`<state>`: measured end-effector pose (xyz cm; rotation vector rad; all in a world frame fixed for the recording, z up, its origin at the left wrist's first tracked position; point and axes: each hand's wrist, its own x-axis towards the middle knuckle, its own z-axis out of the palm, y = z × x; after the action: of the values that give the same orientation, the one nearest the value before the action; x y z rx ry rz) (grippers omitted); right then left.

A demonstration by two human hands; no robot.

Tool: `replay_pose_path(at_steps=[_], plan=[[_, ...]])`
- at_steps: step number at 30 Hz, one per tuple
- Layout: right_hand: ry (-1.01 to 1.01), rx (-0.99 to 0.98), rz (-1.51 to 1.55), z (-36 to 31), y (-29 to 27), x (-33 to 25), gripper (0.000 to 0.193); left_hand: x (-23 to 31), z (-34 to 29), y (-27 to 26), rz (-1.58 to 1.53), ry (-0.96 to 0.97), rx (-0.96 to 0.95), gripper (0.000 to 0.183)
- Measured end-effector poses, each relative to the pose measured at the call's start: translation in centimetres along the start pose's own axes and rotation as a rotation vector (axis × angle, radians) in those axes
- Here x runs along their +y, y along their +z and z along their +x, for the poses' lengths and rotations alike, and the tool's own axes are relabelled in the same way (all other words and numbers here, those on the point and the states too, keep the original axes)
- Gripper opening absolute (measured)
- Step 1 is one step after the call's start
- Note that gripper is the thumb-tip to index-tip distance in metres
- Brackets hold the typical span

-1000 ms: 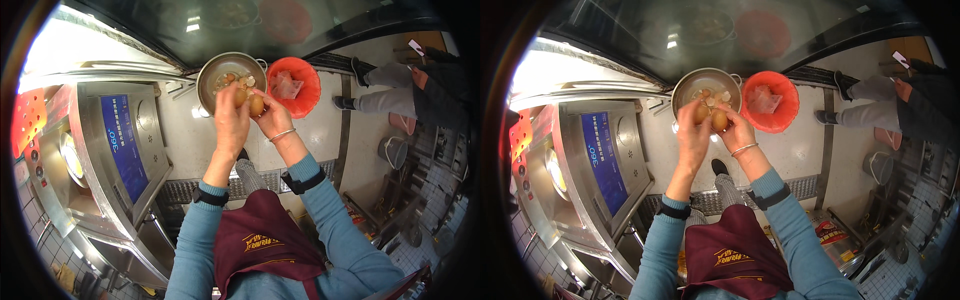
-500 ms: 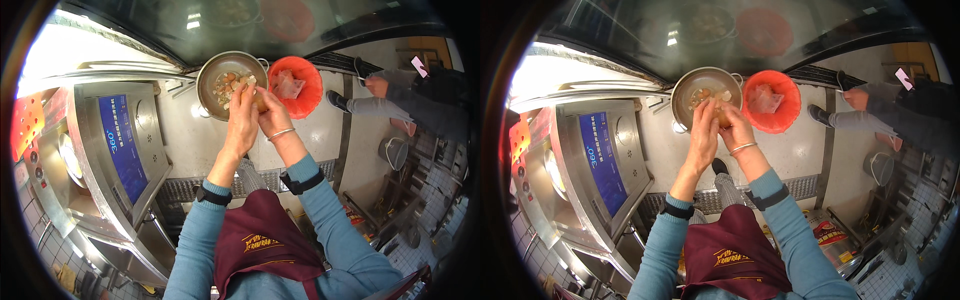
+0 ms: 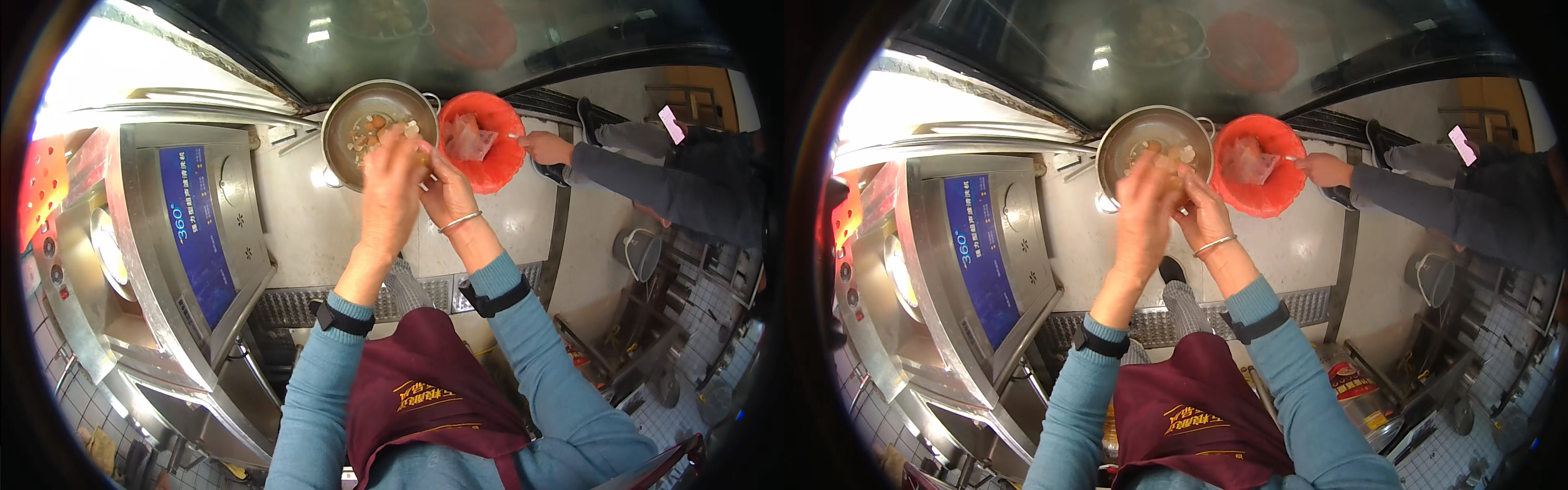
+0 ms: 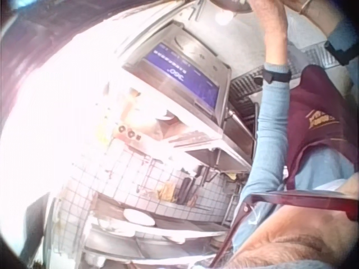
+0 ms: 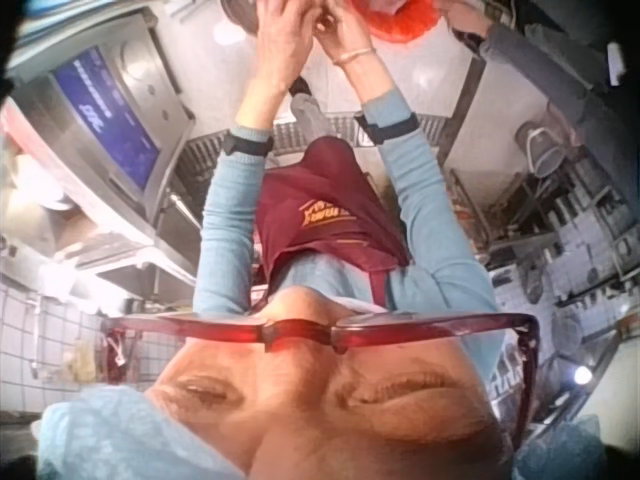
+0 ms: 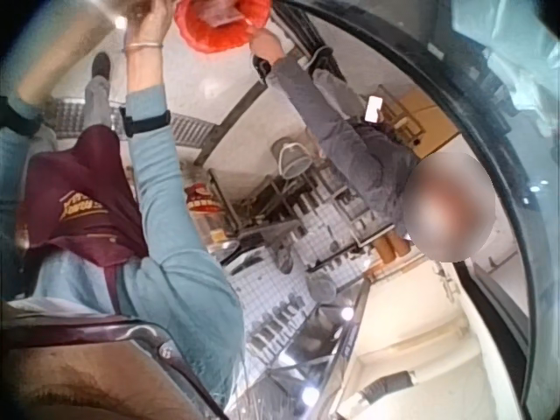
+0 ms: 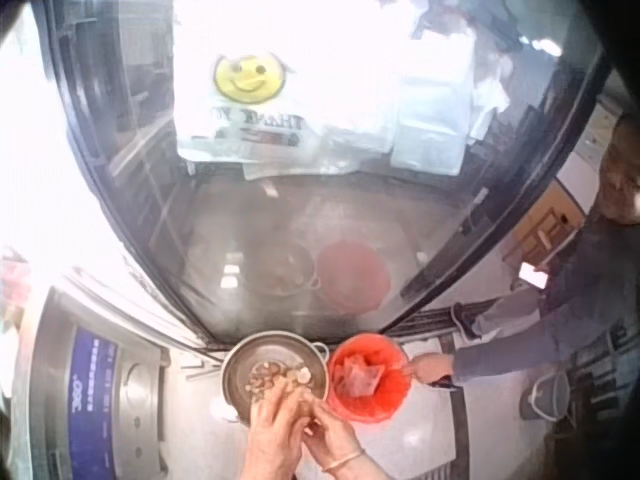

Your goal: The person peels hard-boiled eggs one by one, rinses them under running water, and places them into a metal bowl. The person then transfers a cooked mixture from a pot into a bowl, retrieves a container of noodles from a refrigerator, and weighs a portion of noodles on a digital scale.

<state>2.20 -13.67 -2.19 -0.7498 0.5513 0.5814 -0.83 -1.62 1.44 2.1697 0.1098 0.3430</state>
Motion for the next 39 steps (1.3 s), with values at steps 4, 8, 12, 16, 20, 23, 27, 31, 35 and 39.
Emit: replay_pose_path(at_steps=[4,8,12,16,20,23,27,31,35,39], plan=[[0.073,-0.003,0.091,-0.1,0.0,-0.1,0.037,-0.2,-0.6,-0.1,-0.067,-0.08,0.052,0.05],[0.021,-0.04,-0.074,0.0,0.1,0.0,0.037,-0.8,-0.7,-0.3,-0.121,-0.035,0.031,0.049],[-0.001,-0.004,-0.099,0.3,0.3,0.2,0.038,-1.0,-0.6,-0.9,-0.162,-0.14,0.177,0.047],[0.092,0.02,0.042,0.5,0.2,0.6,0.04,-0.8,-1.1,-0.8,-0.025,-0.054,0.103,0.044],[0.096,0.086,0.061,0.6,-0.1,1.0,0.033,-0.6,-1.8,-0.2,-0.096,-0.104,0.197,0.045],[0.1,0.078,0.039,0.7,-0.1,0.9,0.037,-0.8,-1.9,0.0,-0.111,-0.121,0.136,0.044],[0.017,-0.006,-0.094,0.3,0.3,0.4,0.045,-1.4,-1.3,-0.9,-0.266,-0.246,0.135,0.029],[-0.255,-0.085,-0.608,-0.4,1.2,-0.4,0.056,-2.0,-0.5,-2.0,-0.545,-0.716,-0.1,0.025],[-0.366,-0.168,-0.948,-1.0,1.9,-1.0,0.058,-2.2,-0.1,-1.6,-0.328,-0.395,-0.124,0.035],[-0.342,-0.169,-0.932,-0.8,1.8,-1.4,0.054,-2.5,-0.2,-0.7,-0.365,-0.385,-0.147,0.034]])
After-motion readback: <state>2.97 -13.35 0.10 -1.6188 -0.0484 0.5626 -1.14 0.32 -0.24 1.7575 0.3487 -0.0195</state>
